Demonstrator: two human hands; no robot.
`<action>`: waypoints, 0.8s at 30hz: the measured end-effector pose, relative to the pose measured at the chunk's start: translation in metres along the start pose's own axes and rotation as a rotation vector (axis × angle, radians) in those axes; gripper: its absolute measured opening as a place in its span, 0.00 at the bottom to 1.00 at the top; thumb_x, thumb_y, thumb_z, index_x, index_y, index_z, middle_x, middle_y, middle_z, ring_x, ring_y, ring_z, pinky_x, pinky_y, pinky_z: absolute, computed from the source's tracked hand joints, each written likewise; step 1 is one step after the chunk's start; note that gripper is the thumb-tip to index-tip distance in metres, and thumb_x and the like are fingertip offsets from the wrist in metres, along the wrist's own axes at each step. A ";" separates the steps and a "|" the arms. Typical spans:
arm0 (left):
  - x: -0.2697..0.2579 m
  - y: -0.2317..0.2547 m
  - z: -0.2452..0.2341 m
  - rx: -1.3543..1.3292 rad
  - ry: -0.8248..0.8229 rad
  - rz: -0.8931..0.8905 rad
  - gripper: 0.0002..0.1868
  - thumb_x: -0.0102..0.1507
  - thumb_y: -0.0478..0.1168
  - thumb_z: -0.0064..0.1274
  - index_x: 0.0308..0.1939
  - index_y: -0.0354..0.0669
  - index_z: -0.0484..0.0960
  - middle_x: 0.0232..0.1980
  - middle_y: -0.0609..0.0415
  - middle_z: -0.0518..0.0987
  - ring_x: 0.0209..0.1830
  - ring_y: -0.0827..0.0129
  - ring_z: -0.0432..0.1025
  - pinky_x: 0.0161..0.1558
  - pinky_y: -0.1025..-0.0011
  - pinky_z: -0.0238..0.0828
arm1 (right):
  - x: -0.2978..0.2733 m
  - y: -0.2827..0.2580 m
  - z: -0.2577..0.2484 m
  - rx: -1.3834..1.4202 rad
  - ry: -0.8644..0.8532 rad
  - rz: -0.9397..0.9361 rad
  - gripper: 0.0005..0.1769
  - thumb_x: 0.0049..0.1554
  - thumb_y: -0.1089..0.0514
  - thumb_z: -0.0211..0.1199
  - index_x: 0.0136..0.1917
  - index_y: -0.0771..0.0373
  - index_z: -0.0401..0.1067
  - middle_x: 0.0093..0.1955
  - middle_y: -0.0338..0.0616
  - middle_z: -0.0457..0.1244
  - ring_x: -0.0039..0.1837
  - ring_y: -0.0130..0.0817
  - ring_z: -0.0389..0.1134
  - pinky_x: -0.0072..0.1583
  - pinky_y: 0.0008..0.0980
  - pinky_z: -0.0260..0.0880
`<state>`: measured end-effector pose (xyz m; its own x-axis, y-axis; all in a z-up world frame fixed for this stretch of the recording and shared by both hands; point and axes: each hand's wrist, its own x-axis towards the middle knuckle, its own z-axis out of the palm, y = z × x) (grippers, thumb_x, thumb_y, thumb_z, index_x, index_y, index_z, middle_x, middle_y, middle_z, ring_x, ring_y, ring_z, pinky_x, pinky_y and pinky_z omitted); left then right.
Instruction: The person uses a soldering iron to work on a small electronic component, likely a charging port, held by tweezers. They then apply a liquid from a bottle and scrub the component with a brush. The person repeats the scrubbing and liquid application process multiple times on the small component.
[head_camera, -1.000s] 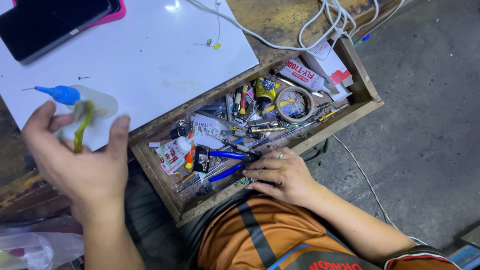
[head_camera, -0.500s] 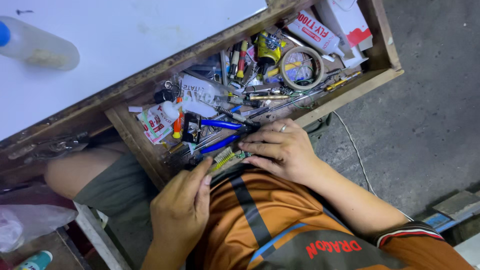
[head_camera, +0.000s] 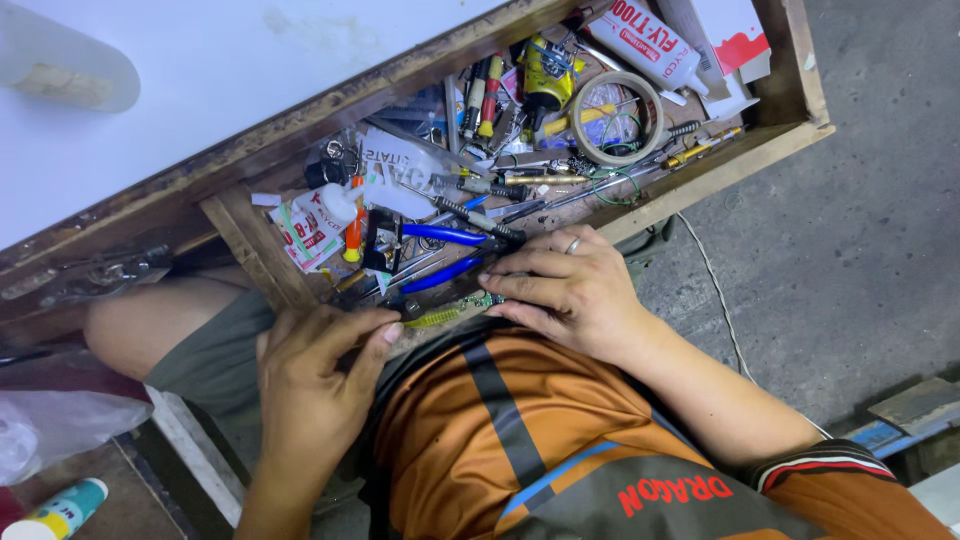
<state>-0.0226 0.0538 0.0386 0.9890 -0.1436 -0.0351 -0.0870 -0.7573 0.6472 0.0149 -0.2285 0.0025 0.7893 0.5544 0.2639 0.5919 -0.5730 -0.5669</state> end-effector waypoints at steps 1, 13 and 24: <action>0.004 -0.001 0.001 -0.005 0.000 -0.026 0.07 0.62 0.46 0.61 0.42 0.55 0.88 0.35 0.60 0.80 0.40 0.61 0.71 0.47 0.61 0.61 | 0.000 0.000 0.000 0.005 -0.004 0.007 0.17 0.53 0.48 0.73 0.56 0.50 0.81 0.56 0.31 0.71 0.56 0.33 0.70 0.59 0.38 0.65; 0.012 -0.003 0.008 0.217 0.044 0.031 0.08 0.60 0.49 0.62 0.39 0.56 0.88 0.39 0.60 0.80 0.47 0.59 0.70 0.46 0.55 0.56 | -0.001 -0.001 0.001 0.018 -0.022 0.034 0.16 0.54 0.50 0.73 0.55 0.50 0.81 0.55 0.30 0.71 0.57 0.33 0.69 0.59 0.37 0.64; 0.014 0.007 0.023 0.102 0.018 0.106 0.07 0.59 0.50 0.64 0.34 0.55 0.87 0.33 0.59 0.77 0.42 0.58 0.68 0.48 0.55 0.58 | -0.002 0.000 -0.001 -0.012 -0.056 0.038 0.16 0.53 0.50 0.73 0.55 0.50 0.81 0.56 0.31 0.71 0.57 0.35 0.69 0.58 0.38 0.65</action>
